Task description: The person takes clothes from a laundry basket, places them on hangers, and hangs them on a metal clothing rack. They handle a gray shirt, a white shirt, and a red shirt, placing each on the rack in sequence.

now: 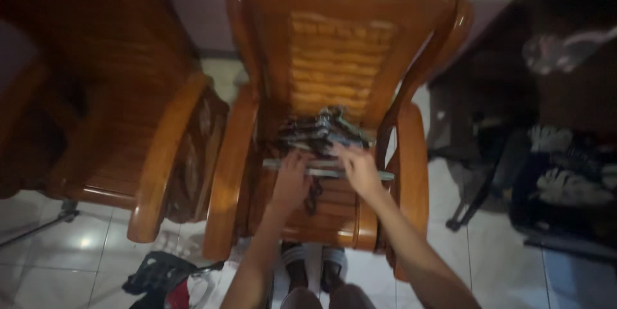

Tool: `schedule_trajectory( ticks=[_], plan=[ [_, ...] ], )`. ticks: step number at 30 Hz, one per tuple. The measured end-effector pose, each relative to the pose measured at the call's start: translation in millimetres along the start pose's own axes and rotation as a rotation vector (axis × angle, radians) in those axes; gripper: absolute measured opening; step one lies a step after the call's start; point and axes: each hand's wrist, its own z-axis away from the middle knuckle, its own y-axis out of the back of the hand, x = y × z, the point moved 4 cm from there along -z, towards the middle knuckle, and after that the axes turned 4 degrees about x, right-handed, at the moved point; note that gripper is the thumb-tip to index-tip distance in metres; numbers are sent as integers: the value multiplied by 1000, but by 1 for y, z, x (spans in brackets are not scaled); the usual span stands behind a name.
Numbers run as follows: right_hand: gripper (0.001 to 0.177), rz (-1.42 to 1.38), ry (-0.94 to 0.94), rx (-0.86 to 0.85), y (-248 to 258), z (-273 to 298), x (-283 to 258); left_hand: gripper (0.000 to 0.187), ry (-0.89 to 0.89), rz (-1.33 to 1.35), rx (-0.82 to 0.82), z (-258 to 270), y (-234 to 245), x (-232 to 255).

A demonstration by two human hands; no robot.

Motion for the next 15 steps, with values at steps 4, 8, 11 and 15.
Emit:
schedule_trajectory(
  ticks=[4,8,11,15],
  plan=[
    [29,-110,92,-43,28,22,-52,39,-24,-237,67,30,0,9],
    [25,-179,232,-51,37,31,-97,13,122,-88,-24,64,22,6],
    [31,-233,463,-91,32,46,-135,10,83,-101,163,98,60,20],
    [40,-137,389,-414,5,67,-166,11,166,-133,341,151,120,38]
  ],
)
